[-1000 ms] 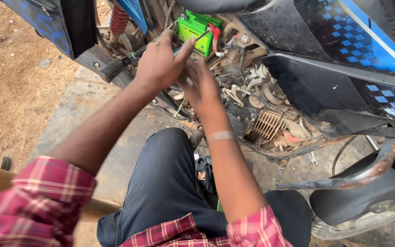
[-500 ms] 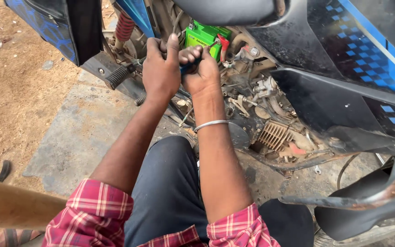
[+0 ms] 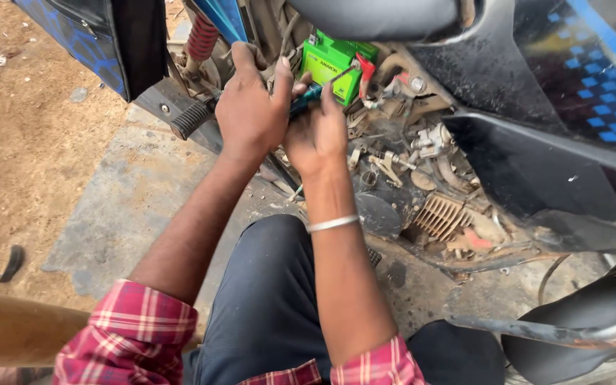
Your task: The recorder is replacing or servicing the battery of a motorcycle, connecting and securing terminal wires.
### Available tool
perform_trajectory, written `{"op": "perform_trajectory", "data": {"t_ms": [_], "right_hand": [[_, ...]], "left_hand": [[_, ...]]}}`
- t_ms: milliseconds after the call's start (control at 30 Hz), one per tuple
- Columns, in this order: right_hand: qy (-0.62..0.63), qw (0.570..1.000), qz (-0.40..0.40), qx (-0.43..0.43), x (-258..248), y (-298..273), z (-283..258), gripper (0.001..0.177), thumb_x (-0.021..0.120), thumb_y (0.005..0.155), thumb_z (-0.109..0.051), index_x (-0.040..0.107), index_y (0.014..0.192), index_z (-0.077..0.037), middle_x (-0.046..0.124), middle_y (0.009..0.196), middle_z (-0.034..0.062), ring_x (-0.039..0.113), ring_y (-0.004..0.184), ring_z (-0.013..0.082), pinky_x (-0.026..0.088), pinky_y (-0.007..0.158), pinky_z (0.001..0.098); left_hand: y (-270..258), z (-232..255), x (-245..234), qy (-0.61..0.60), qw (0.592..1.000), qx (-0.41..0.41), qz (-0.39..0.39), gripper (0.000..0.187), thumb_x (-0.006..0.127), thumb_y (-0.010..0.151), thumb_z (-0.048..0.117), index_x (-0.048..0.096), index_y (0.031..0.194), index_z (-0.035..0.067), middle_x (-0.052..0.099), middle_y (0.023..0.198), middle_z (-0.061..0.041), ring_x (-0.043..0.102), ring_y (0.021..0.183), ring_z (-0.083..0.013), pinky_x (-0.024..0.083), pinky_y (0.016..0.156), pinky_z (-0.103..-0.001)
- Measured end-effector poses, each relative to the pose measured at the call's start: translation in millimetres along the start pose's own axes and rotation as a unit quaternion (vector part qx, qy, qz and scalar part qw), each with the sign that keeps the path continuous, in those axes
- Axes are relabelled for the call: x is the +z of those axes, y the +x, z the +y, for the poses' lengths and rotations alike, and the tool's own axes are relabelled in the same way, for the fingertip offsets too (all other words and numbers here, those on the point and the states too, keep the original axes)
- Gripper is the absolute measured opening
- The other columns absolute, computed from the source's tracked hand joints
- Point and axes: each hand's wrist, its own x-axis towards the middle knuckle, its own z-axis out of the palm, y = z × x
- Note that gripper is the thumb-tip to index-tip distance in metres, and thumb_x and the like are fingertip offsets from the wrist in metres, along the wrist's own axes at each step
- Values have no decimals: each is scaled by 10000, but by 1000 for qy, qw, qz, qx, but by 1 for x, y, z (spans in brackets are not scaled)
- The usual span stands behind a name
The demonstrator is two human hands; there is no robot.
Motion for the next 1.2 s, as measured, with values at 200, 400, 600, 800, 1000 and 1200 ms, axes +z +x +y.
{"op": "perform_trajectory", "data": {"t_ms": [200,400,600,800,1000,1200], "right_hand": [[31,996,-27,75,-31,46,-15,536,323,1060,-554,441,787,-108,394,652,-5,373,573,136,400,553,250],[-16,996,-83,-16,-59,72,-11,579,280,1098,-537,416,699,-140,320,568,-38,281,485,110,277,475,275],[58,973,-222,33,-68,74,-8,571,300,1081,-585,468,747,-153,352,586,-52,302,468,80,310,459,234],[82,993,-87,-17,-36,37,11,511,301,1107,-565,399,750,-213,410,658,-52,462,639,106,467,671,322],[-116,985,-110,62,-39,-46,7,449,438,1043,-512,531,877,-105,486,702,20,467,625,163,441,656,328],[-318,943,-96,19,-88,-121,-41,197,644,1038,-287,557,948,-135,514,700,-38,427,496,60,361,435,224]], "left_hand": [[4,2,3,-37,997,-45,-54,474,569,1006,455,422,1232,65,719,1013,-232,687,992,-453,510,834,-551],[9,4,-4,-19,997,13,-72,457,589,963,371,396,1240,63,703,989,-244,675,970,-471,502,845,-569],[14,10,-15,3,994,97,-51,431,656,913,312,416,1178,71,700,900,-194,702,863,-432,532,748,-540],[10,3,-24,-10,984,179,-16,464,686,904,336,425,1165,54,687,897,-183,710,860,-391,554,713,-492],[-59,-57,-13,-263,956,-125,47,449,581,1075,484,636,1136,42,730,972,-186,707,909,-389,573,827,-452],[-134,-82,7,-35,979,-28,-197,582,725,904,458,579,1281,39,701,868,-216,699,811,-423,546,709,-508]]}}
